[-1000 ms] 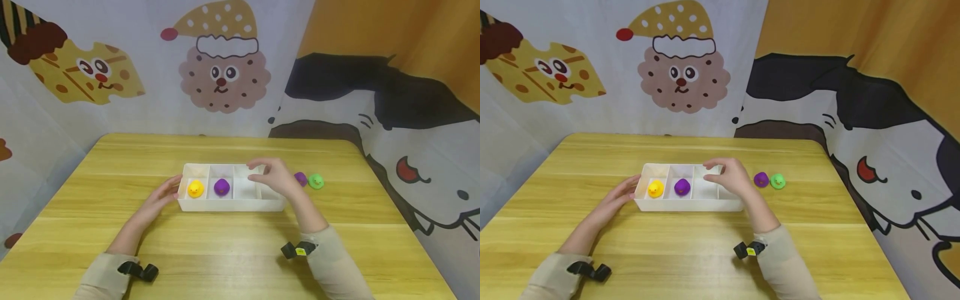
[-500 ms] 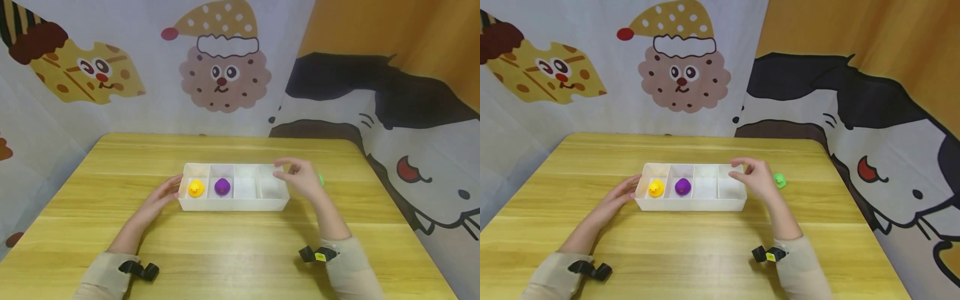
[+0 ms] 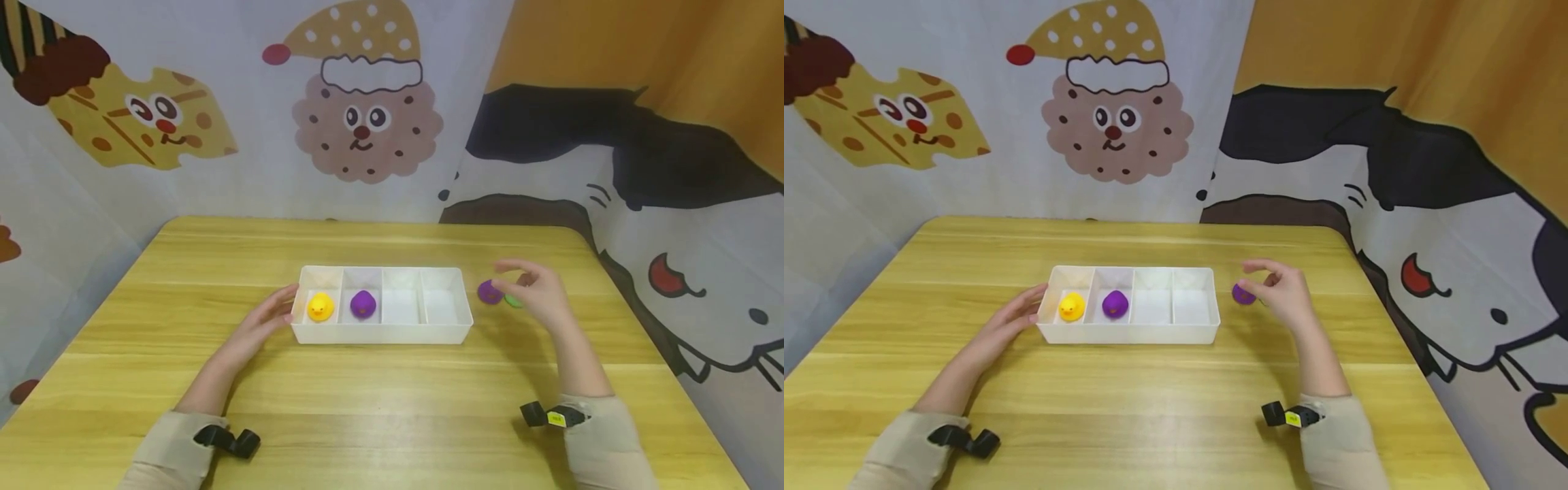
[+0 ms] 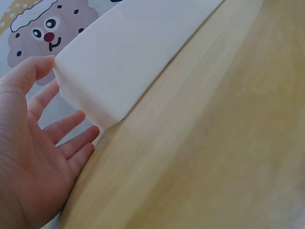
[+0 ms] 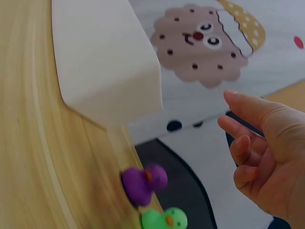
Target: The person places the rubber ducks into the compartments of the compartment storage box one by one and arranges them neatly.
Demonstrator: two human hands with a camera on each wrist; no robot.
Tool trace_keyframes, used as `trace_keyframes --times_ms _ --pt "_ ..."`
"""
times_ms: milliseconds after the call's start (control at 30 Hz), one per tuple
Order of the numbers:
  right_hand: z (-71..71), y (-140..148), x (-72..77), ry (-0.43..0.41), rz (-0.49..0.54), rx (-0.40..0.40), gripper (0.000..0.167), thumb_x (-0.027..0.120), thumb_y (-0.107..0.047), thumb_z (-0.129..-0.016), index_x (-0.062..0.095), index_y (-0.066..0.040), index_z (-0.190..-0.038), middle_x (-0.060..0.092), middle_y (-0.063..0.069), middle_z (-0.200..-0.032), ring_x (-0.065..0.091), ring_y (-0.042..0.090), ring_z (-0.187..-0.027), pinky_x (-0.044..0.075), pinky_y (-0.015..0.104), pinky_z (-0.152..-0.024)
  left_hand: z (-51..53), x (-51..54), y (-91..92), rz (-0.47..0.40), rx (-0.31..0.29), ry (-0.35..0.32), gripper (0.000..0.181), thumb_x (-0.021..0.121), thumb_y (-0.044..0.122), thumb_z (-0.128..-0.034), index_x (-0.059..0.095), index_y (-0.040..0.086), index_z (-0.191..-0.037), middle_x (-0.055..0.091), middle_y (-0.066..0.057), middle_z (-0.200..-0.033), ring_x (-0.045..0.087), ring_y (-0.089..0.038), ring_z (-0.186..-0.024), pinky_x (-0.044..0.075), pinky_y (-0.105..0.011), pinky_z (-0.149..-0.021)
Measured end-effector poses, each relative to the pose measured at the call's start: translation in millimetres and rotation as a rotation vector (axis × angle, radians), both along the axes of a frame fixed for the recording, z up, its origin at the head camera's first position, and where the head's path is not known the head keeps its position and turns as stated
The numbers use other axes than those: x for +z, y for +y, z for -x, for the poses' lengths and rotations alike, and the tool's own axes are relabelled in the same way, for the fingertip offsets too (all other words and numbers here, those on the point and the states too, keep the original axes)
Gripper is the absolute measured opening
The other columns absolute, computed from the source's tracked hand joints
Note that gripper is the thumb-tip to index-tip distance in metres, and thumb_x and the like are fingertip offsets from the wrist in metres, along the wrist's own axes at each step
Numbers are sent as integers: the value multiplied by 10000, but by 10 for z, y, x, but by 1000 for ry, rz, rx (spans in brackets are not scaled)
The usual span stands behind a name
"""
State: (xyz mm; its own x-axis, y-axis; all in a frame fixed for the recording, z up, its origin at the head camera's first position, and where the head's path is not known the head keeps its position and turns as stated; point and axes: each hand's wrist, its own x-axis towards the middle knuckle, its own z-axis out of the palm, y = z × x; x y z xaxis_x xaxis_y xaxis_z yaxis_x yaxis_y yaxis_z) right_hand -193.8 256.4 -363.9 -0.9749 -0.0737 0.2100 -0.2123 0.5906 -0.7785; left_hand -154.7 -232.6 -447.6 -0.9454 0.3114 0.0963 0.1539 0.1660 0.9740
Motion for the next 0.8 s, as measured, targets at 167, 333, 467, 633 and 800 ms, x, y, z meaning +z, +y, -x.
trace_keyframes --times_ms 167,333,467,633,800 --pt "23 192 -40 -26 -7 -57 481 726 -418 -835 659 -109 -1198 651 53 -1124 505 170 -616 394 273 -455 11 -4 17 -5 -7 4 551 486 119 -999 277 84 -1507 258 -186 -1532 294 -422 -1345 221 -622 -1040" --pt "59 334 -109 -51 11 -63 506 716 -402 -848 631 -97 -1242 638 74 -1161 508 194 -619 405 276 -476 11 0 21 5 2 -2 551 489 119 -998 279 81 -1506 259 -188 -1530 293 -422 -1345 226 -621 -1040" --pt "83 418 -180 -75 25 -66 510 709 -378 -862 610 -84 -1266 620 80 -1188 500 184 -594 423 276 -499 -1 6 9 5 7 -9 553 496 144 -999 283 90 -1506 268 -182 -1528 295 -419 -1346 226 -622 -1039" --pt "111 505 -272 -102 19 -75 528 695 -385 -872 592 -66 -1281 601 99 -1215 520 210 -622 450 273 -554 -2 -6 -10 2 -1 -8 558 496 166 -1003 275 91 -1509 263 -172 -1532 285 -415 -1352 222 -621 -1041" --pt "129 588 -371 -149 37 -80 540 696 -361 -879 565 -56 -1305 574 116 -1250 538 208 -644 462 297 -536 0 -6 -8 10 -3 -6 553 493 167 -1005 277 99 -1509 258 -166 -1536 282 -412 -1354 223 -626 -1039"
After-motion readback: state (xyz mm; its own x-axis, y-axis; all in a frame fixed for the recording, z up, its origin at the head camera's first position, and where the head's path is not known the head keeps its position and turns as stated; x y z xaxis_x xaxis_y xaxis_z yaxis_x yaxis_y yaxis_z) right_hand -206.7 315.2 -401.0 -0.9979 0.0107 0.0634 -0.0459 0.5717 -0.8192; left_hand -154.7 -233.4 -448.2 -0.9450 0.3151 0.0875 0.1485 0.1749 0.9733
